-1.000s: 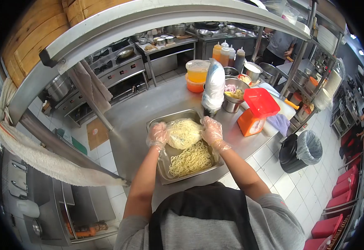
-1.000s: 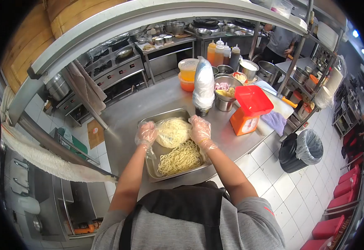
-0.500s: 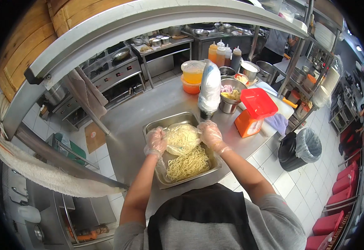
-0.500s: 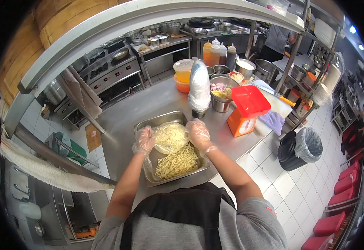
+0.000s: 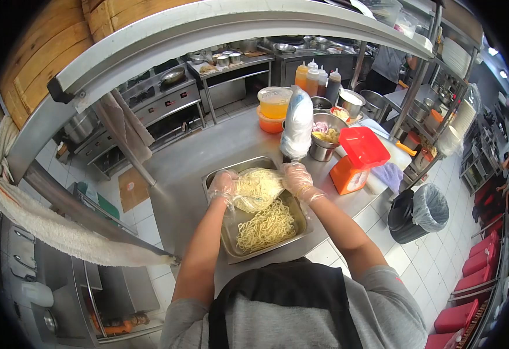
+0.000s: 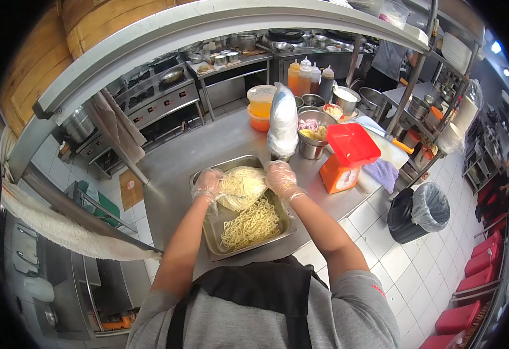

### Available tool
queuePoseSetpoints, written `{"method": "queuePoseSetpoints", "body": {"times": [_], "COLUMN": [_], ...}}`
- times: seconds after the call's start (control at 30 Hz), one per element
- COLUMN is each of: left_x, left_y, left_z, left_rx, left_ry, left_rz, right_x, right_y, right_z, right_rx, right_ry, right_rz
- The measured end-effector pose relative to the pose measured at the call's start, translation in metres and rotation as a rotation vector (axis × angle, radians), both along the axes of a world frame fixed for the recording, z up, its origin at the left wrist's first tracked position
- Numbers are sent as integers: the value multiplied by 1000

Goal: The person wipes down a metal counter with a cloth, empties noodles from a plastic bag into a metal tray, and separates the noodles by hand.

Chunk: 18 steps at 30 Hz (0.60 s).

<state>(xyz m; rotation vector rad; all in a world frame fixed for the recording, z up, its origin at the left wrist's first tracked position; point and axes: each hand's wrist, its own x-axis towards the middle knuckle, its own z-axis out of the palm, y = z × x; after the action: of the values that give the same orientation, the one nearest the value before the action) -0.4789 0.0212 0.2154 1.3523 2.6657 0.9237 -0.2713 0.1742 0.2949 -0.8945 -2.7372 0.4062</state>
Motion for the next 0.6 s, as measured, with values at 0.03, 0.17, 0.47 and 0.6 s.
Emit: {"method": "queuePoseSetpoints", "body": {"times": [0.03, 0.17, 0.47, 0.6], "left_x": [-4, -9, 11, -12], "left_y": [-3, -15, -16, -18], "left_z": [-2, -15, -6, -24], "left_rx": [47, 166, 189, -115], "left_ry": [-60, -196, -377, -195], "left_rz": [19, 96, 291, -148], "right_x": [1, 9, 23, 18], "right_y": [-1, 1, 14, -3], "right_z": [2, 1, -41, -19], "right_rx": [-7, -84, -154, -231], "right_ry": [28, 95, 248, 87], "right_rz": [17, 70, 45, 42]}}
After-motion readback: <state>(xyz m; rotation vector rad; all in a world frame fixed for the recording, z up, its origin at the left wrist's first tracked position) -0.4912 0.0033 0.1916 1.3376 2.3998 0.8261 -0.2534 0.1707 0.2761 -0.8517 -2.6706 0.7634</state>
